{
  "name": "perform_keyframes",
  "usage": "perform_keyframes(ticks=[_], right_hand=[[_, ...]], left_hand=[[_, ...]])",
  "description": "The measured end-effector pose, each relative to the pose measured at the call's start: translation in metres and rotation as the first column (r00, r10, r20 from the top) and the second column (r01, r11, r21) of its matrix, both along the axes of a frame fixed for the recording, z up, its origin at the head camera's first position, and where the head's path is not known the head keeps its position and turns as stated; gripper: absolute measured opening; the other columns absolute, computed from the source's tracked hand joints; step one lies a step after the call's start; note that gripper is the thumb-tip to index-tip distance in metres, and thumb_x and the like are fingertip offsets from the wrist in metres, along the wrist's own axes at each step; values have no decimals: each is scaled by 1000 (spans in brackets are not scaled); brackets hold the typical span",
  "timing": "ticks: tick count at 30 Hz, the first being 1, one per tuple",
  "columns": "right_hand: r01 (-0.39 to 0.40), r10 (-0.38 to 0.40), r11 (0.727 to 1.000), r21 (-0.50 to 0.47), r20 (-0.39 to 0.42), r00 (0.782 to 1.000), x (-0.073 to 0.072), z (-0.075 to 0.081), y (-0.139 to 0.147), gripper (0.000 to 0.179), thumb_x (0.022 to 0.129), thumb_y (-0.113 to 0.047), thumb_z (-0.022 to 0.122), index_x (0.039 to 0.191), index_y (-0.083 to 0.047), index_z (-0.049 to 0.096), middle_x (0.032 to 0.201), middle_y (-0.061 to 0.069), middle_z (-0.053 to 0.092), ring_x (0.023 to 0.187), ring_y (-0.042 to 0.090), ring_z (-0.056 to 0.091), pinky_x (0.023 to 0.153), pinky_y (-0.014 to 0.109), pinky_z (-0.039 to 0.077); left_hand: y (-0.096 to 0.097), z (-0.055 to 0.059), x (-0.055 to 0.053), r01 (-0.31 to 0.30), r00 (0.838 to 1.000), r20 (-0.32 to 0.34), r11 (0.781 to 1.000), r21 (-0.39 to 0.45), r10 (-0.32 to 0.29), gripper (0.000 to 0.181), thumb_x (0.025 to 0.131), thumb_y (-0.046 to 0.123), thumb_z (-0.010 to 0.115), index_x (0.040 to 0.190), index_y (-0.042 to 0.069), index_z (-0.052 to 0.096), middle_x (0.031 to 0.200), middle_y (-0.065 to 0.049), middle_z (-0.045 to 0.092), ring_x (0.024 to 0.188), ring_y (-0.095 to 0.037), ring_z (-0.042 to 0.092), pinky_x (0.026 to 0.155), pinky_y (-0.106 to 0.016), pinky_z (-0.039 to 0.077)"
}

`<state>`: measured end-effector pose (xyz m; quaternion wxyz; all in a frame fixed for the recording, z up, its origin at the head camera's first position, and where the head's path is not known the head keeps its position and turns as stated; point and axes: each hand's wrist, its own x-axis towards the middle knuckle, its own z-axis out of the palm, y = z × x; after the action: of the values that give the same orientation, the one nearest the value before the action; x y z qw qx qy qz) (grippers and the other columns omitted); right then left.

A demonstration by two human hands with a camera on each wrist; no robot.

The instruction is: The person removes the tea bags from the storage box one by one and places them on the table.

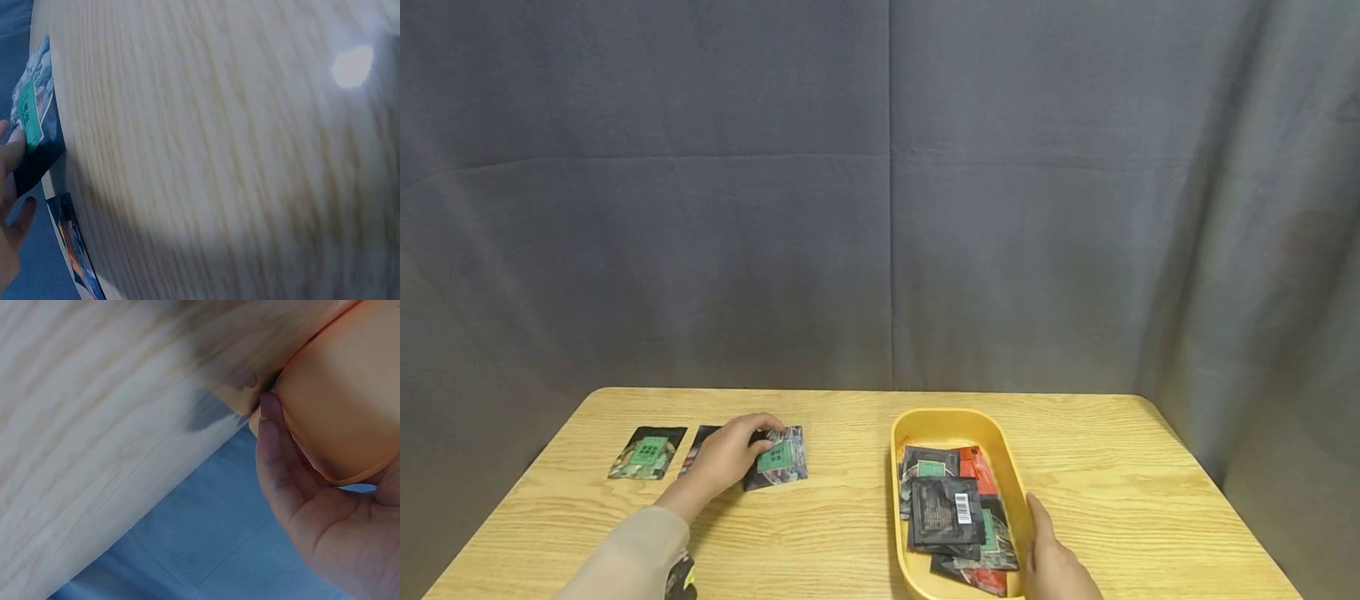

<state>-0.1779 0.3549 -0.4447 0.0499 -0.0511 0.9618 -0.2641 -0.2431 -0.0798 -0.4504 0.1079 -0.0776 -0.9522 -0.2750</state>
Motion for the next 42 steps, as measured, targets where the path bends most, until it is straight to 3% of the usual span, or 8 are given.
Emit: perform_keyframes(ticks=[9, 17, 24, 28, 34, 42], right_hand=[[-1, 1, 1000, 14, -2, 1000, 1, 0, 0, 53, 97, 4, 45, 142, 9, 17, 75, 27, 63, 56, 24, 60, 48, 35, 44], [-9, 9, 1000, -2, -2, 1000, 2, 3, -2, 52, 97, 4, 44, 141, 9, 17, 73, 26, 63, 55, 23, 59, 48, 35, 44], [-7, 7, 1000, -8, 3, 1000, 2, 1, -1, 53, 97, 4, 45, 142, 9, 17, 71, 23, 62, 53, 22, 58, 46, 33, 43], [0, 0, 1000, -3, 7, 1000, 1, 0, -1, 53, 98, 3, 44, 143, 8, 17, 71, 22, 62, 54, 22, 59, 47, 34, 44], [4, -4, 1000, 5, 10, 1000, 2, 1, -1, 54, 98, 3, 44, 143, 8, 16, 70, 21, 62, 54, 22, 58, 47, 34, 44], [4, -4, 1000, 0, 15, 1000, 1, 1, 1, 54, 98, 3, 43, 143, 8, 15, 73, 24, 62, 55, 23, 58, 48, 34, 43]], left_hand=[[5, -1, -5, -88, 996, -40, 991, -102, 85, 28, 88, 6, 74, 111, 20, 70, 109, 0, 70, 90, -22, 64, 65, -35, 53], [13, 1, -5, -107, 991, -87, 990, -89, 100, 30, 87, 4, 75, 114, 15, 69, 107, -1, 69, 91, -24, 64, 67, -39, 53], [29, 7, -5, -42, 994, -109, 995, -87, 33, 27, 91, 11, 73, 117, 16, 68, 103, 1, 68, 76, -14, 61, 59, -29, 48], [39, 12, -6, 7, 992, -122, 995, -99, -19, 25, 92, 13, 71, 117, 17, 68, 103, 2, 68, 78, -13, 61, 60, -28, 48], [59, 21, -4, 73, 989, -122, 992, -106, -86, 21, 98, 22, 65, 119, 19, 67, 112, 2, 67, 97, -17, 63, 77, -36, 54], [92, 32, 3, 184, 977, -85, 975, -122, -195, 28, 102, 32, 57, 127, 22, 65, 126, 5, 63, 119, -17, 57, 97, -41, 49]])
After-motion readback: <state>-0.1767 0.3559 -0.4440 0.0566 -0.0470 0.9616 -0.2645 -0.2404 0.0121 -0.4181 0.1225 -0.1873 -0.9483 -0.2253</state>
